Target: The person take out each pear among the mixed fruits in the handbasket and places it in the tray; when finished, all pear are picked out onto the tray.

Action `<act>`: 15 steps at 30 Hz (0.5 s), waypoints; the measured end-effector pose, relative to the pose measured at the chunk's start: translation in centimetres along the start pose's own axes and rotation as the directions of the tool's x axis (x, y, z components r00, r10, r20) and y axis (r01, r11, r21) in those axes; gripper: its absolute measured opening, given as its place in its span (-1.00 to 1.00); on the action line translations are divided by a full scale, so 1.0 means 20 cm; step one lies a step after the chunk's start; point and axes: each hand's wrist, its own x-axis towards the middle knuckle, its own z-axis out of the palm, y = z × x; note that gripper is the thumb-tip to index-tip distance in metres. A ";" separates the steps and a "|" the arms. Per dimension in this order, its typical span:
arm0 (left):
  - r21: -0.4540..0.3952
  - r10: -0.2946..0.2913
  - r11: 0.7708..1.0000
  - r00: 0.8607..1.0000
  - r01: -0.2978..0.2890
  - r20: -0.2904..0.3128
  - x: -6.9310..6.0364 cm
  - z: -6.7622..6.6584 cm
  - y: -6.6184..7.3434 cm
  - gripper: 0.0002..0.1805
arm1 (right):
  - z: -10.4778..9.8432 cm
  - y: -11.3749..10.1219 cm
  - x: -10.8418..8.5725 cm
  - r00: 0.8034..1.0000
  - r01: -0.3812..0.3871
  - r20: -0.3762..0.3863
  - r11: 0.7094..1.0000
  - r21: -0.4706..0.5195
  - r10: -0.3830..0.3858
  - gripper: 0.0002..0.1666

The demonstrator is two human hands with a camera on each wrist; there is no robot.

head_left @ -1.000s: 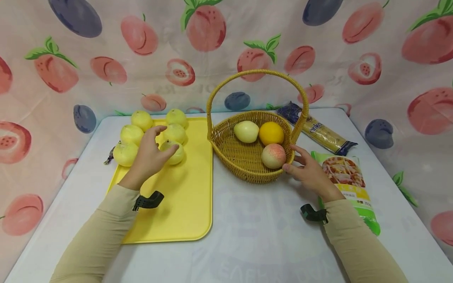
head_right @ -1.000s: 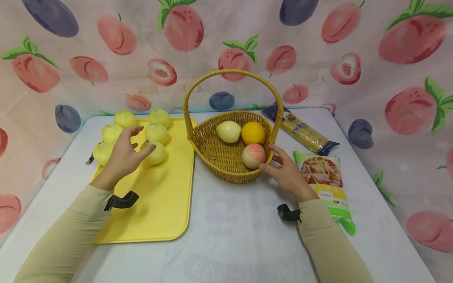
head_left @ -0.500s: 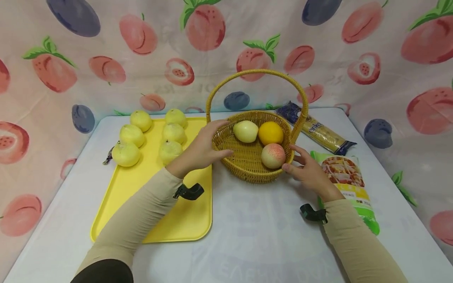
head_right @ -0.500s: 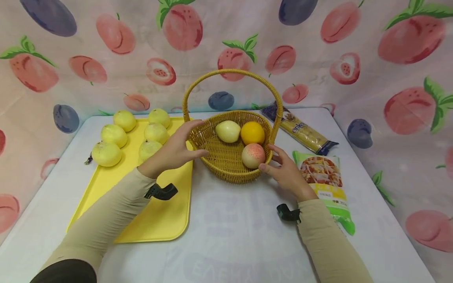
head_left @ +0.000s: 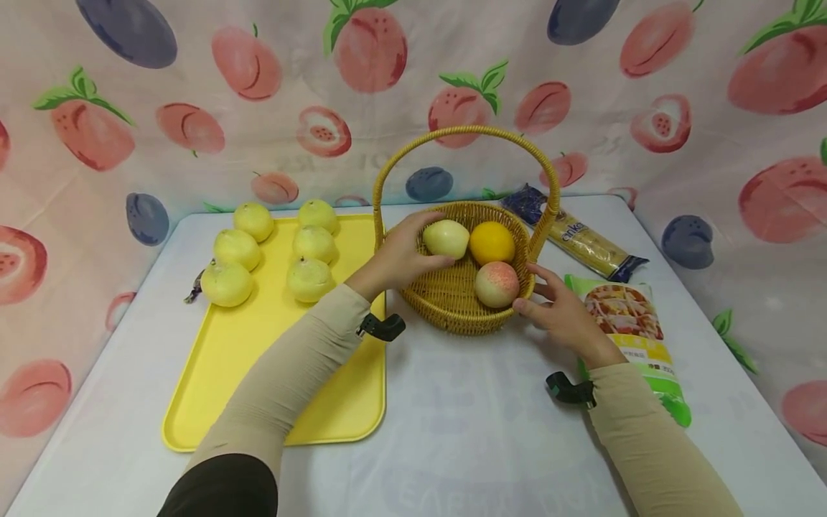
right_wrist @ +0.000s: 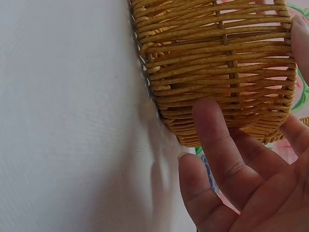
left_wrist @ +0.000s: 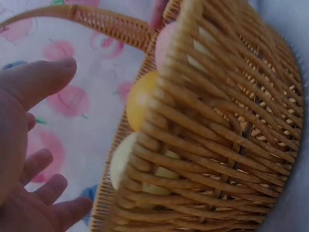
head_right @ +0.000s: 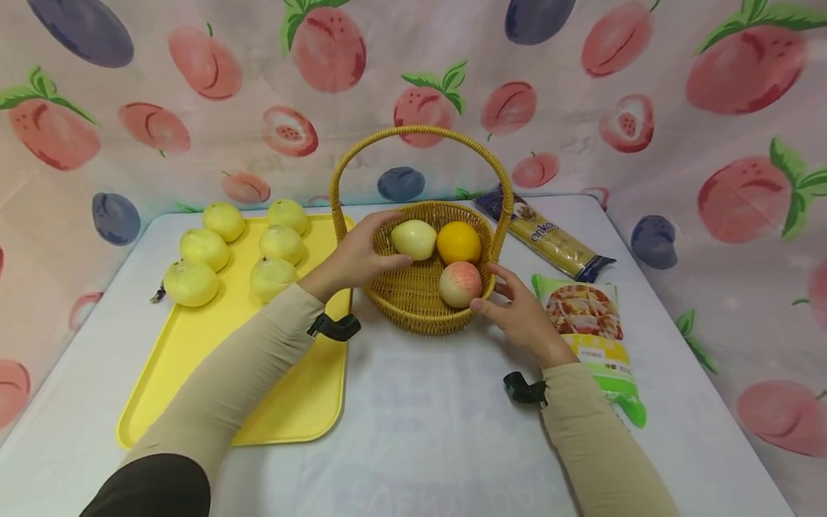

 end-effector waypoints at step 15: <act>-0.088 -0.121 0.988 0.992 0.125 0.043 0.15 0.09 -0.10 -0.17 | 0.00 0.00 0.00 1.000 0.023 -0.003 1.000 0.006 -0.023 0.08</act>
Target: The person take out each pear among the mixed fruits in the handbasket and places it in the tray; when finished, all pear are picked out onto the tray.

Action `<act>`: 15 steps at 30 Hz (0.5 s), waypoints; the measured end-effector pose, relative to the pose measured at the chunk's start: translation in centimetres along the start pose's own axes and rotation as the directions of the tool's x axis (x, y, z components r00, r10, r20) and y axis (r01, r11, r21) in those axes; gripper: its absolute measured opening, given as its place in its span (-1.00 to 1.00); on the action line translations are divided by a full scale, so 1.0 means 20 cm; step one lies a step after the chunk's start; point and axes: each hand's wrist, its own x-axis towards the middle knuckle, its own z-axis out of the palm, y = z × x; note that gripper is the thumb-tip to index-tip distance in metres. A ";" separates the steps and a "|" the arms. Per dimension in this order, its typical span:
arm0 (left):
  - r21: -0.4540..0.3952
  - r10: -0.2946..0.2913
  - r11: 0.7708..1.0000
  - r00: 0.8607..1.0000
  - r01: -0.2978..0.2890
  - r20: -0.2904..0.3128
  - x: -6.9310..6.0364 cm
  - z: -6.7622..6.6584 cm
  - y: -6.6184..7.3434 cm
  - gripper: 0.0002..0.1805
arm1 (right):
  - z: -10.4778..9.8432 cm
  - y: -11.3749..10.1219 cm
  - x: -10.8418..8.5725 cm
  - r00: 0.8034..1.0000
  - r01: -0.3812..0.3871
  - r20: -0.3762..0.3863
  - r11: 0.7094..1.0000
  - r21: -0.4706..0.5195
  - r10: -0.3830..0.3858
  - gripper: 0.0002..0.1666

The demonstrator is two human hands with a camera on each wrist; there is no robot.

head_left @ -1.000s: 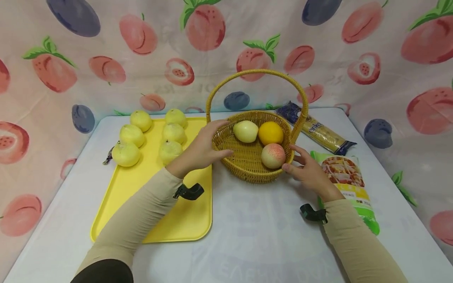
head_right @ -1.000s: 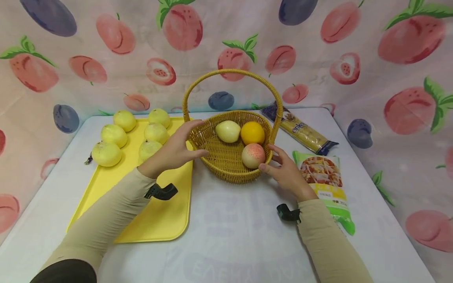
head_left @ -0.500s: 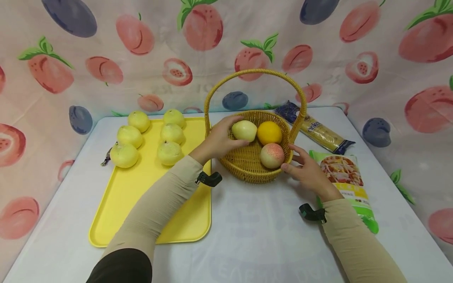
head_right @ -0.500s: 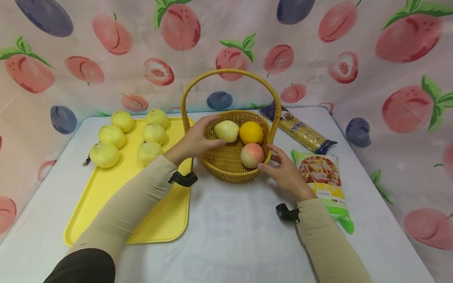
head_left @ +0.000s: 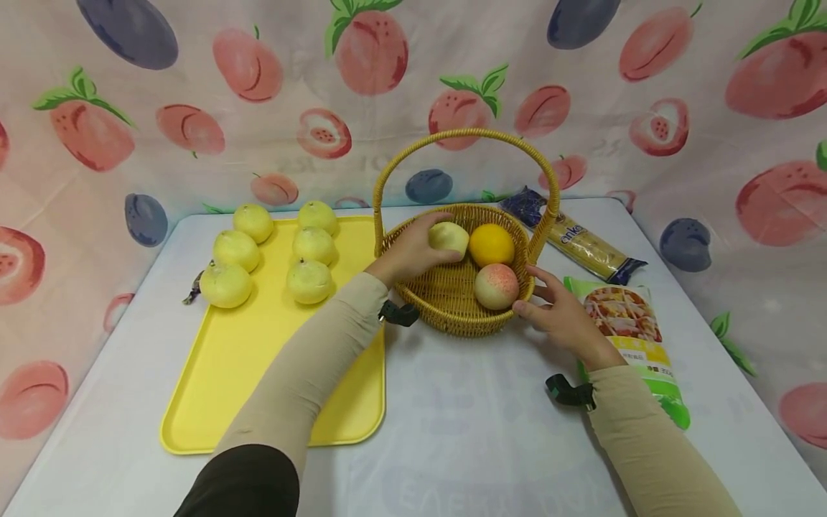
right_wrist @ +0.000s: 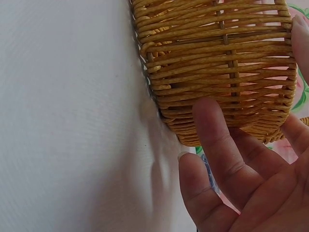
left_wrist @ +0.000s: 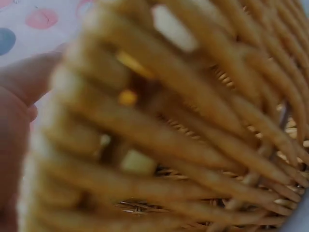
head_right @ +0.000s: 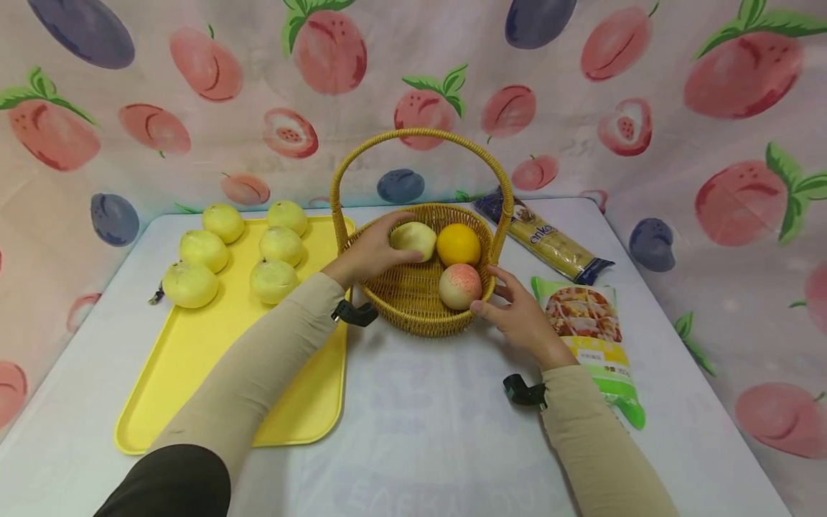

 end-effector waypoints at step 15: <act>0.023 -0.111 0.994 0.991 0.110 0.069 0.04 0.00 -0.03 -0.12 | 0.00 0.00 0.00 1.000 -0.024 -0.001 1.000 -0.017 0.024 0.09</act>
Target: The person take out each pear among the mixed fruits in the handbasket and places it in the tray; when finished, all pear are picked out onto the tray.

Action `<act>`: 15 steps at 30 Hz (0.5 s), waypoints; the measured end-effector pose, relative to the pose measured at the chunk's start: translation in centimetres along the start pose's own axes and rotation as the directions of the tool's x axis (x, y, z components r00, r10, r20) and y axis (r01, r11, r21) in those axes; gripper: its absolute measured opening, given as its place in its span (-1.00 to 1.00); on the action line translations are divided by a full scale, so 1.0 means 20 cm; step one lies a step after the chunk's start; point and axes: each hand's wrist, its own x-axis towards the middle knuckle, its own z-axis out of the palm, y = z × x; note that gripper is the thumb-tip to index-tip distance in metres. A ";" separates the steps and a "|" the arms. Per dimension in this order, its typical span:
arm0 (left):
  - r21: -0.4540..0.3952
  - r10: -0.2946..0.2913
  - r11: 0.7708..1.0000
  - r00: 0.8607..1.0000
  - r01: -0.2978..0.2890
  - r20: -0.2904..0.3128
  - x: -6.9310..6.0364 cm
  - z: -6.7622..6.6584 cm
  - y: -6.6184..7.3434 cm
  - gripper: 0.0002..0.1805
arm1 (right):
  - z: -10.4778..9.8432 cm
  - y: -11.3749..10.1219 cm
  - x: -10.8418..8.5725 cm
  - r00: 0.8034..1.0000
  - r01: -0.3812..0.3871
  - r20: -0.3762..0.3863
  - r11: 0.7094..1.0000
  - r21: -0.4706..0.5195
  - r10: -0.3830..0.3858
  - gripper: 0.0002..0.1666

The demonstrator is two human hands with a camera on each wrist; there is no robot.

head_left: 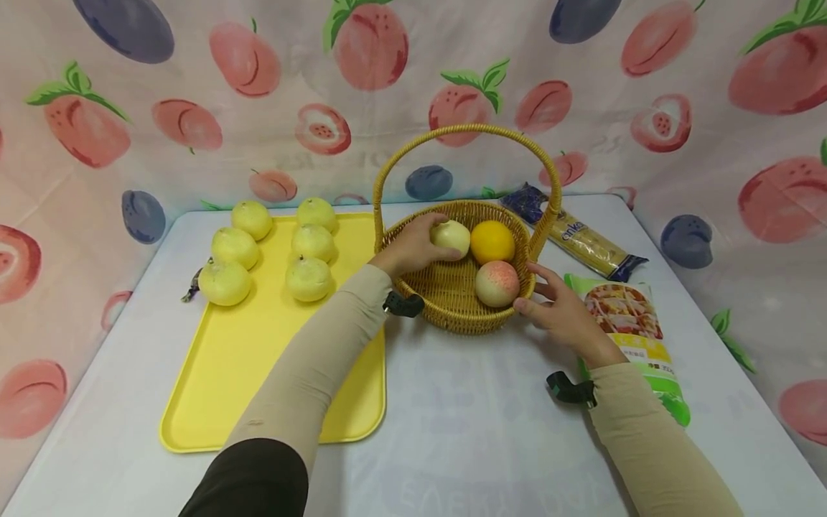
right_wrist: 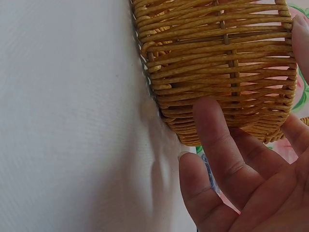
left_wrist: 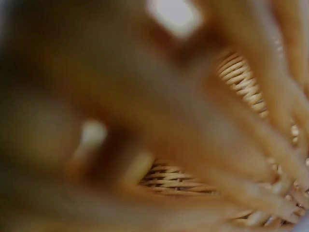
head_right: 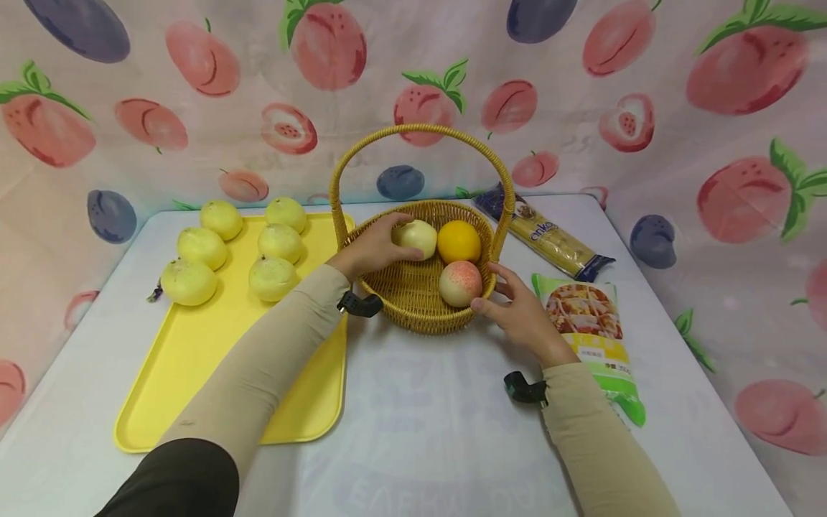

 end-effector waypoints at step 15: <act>0.097 -0.011 0.995 0.997 0.004 0.075 0.02 0.01 0.00 -0.20 | 0.00 0.01 0.00 0.999 0.034 -0.002 0.999 0.012 -0.034 0.06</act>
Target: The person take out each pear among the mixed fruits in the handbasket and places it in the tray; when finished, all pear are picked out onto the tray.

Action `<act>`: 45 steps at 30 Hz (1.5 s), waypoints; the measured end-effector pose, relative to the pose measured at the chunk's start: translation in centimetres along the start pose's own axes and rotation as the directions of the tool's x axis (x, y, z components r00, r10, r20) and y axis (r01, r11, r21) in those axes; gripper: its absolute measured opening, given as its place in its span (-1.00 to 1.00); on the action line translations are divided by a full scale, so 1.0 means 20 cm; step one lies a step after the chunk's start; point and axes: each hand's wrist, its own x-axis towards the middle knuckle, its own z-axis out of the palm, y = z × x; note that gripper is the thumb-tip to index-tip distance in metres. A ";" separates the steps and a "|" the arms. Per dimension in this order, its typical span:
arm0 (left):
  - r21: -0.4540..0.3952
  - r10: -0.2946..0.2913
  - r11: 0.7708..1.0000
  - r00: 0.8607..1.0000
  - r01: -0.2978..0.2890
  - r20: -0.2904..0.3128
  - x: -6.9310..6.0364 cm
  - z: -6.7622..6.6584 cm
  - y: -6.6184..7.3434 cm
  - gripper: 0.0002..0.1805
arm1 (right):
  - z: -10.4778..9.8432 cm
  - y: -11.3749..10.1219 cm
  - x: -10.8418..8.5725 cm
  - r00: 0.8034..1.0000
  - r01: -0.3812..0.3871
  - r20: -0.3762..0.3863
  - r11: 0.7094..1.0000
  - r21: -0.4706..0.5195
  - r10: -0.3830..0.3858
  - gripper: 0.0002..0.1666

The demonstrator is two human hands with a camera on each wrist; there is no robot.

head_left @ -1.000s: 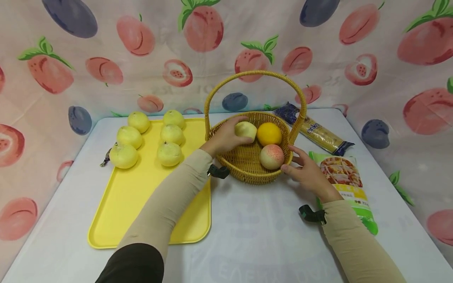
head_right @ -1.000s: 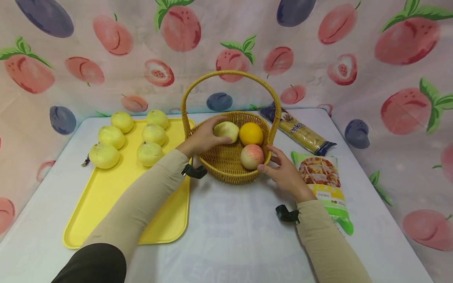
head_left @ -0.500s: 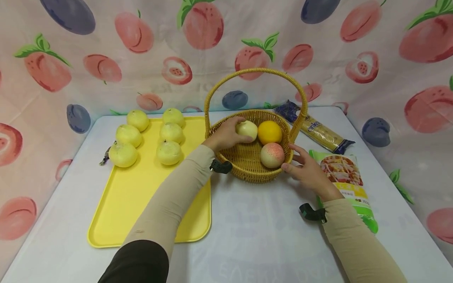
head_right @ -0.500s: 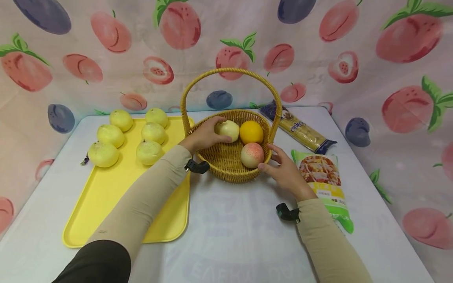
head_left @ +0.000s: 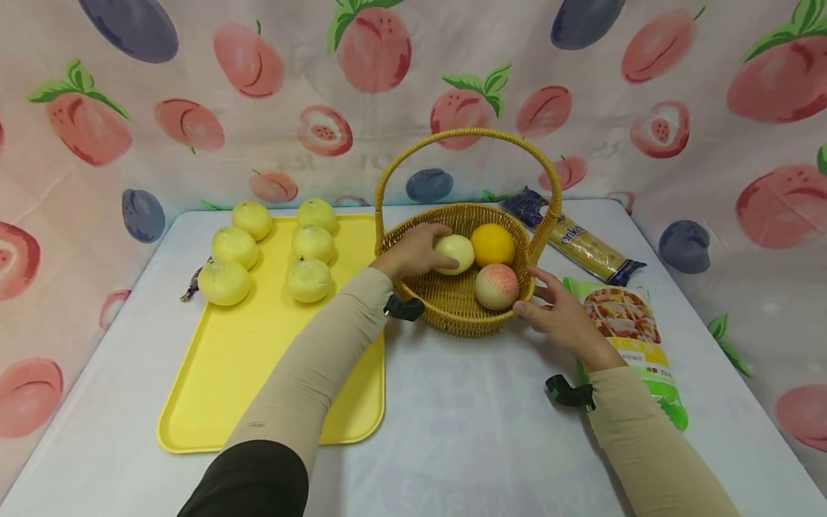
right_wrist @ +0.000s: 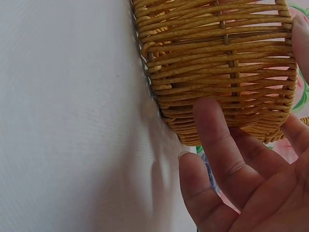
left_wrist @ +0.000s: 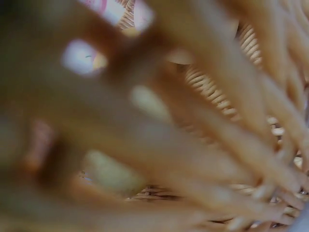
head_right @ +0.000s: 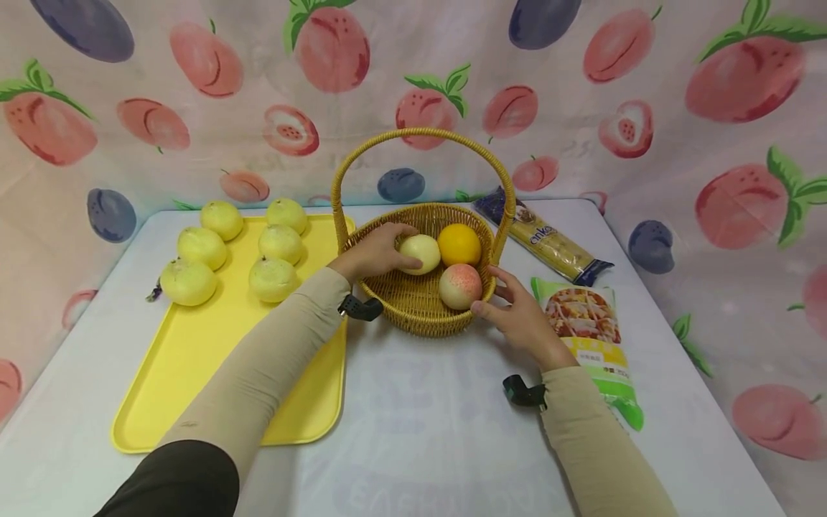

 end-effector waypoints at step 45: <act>-0.073 0.145 0.986 0.988 -0.149 -0.055 -0.01 0.02 -0.02 -0.19 | 0.00 -0.01 -0.01 1.000 -0.007 0.002 1.000 0.001 0.007 0.04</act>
